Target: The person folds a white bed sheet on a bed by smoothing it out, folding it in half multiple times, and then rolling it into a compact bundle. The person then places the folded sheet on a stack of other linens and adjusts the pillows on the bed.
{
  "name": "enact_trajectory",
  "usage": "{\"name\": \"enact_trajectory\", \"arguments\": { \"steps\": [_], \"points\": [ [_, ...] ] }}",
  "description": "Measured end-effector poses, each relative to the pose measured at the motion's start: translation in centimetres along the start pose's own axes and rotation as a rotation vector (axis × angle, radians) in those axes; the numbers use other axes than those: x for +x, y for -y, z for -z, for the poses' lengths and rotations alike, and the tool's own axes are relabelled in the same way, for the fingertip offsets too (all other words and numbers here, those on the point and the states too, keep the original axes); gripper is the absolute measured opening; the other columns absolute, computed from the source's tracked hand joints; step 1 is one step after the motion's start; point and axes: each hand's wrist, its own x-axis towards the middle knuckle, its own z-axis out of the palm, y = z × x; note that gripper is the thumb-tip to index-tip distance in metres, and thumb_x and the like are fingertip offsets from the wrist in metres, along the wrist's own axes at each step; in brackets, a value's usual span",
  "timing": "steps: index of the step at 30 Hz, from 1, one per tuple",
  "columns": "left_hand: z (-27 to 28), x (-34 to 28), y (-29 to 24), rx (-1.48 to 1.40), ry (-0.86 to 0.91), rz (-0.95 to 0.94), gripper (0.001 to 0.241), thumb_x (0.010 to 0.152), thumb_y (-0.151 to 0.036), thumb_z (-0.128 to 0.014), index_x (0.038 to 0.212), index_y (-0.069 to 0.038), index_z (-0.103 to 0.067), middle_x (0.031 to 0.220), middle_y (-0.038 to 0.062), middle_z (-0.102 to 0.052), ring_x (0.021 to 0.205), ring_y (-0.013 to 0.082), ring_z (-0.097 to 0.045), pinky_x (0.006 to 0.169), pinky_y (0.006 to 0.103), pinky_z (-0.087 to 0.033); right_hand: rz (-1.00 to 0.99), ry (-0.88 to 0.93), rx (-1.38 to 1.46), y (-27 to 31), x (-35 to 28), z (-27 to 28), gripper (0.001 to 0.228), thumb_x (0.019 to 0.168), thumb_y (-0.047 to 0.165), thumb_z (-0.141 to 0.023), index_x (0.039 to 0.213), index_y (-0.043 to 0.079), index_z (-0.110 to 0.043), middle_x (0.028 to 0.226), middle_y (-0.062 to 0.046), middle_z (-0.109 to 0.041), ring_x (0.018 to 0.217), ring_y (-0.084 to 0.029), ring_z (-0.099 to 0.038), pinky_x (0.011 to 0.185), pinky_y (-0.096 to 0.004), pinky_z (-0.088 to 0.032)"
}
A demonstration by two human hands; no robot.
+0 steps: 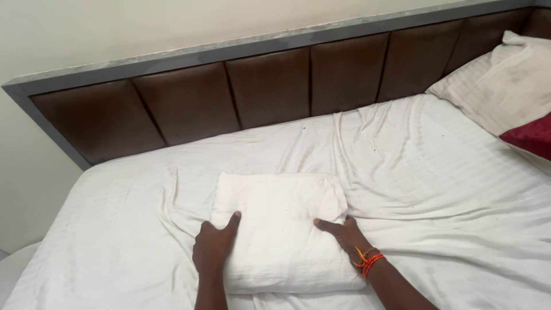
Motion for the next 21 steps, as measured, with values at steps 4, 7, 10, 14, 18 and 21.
{"name": "enact_trajectory", "arguments": {
  "steps": [4, 7, 10, 14, 18, 21],
  "points": [
    [0.8, 0.3, 0.3, -0.086, -0.022, -0.006, 0.084, 0.076, -0.071, -0.073, 0.12, 0.0, -0.065, 0.12, 0.021, -0.072, 0.114, 0.0379, -0.07, 0.095, 0.049, -0.056, 0.073, -0.021, -0.076, 0.3, 1.0, -1.4, 0.098, 0.067, 0.023, -0.09, 0.146, -0.005, -0.041, 0.132, -0.02, -0.066, 0.12, -0.029, -0.067, 0.1, -0.039, -0.056],
    [2.8, 0.8, 0.1, -0.151, -0.097, -0.059, 0.072, 0.078, -0.062, -0.075, 0.116, -0.001, -0.068, 0.114, 0.02, -0.075, 0.107, 0.0385, -0.073, 0.09, 0.0506, -0.059, 0.341, 0.044, -0.03, 2.3, 1.0, -4.1, 0.098, 0.066, 0.015, -0.087, 0.149, 0.002, -0.035, 0.137, -0.015, -0.061, 0.122, -0.026, -0.063, 0.1, -0.039, -0.056],
    [5.7, 2.7, 0.5, -0.129, -0.283, -0.166, 0.071, 0.079, -0.059, -0.078, 0.121, -0.003, -0.063, 0.108, 0.023, -0.073, 0.104, 0.0436, -0.071, 0.086, 0.0537, -0.057, 0.529, 0.109, -0.027, 5.0, 0.2, -8.0, 0.097, 0.069, 0.012, -0.083, 0.15, 0.005, -0.031, 0.138, -0.014, -0.058, 0.123, -0.025, -0.061, 0.098, -0.04, -0.057],
    [11.6, 7.9, 2.5, -0.14, -0.507, -0.277, 0.06, 0.084, -0.052, -0.077, 0.113, -0.001, -0.065, 0.108, 0.025, -0.072, 0.1, 0.0454, -0.07, 0.084, 0.0556, -0.056, 0.627, 0.25, -0.084, 7.8, 2.0, -15.3, 0.092, 0.075, 0.015, -0.081, 0.152, 0.005, -0.03, 0.141, -0.015, -0.057, 0.128, -0.025, -0.06, 0.103, -0.041, -0.054],
    [17.6, 15.1, 5.3, -0.067, -0.6, -0.151, 0.057, 0.083, -0.046, -0.078, 0.113, 0.0, -0.063, 0.114, 0.024, -0.069, 0.105, 0.0439, -0.067, 0.085, 0.0561, -0.054, 0.816, 0.35, -0.247, 10.2, 4.8, -25.7, 0.09, 0.079, 0.021, -0.08, 0.153, 0.003, -0.031, 0.144, -0.018, -0.057, 0.132, -0.03, -0.058, 0.109, -0.042, -0.048],
    [20.2, 20.2, 6.5, -0.07, -0.619, -0.083, 0.055, 0.086, -0.042, -0.075, 0.115, 0.002, -0.061, 0.118, 0.025, -0.068, 0.109, 0.0443, -0.066, 0.089, 0.0561, -0.053, 0.836, 0.403, -0.305, 10.8, 8.6, -32.2, 0.094, 0.077, 0.025, -0.079, 0.155, 0.005, -0.029, 0.144, -0.018, -0.058, 0.131, -0.031, -0.059, 0.108, -0.042, -0.048]
  ]
}}
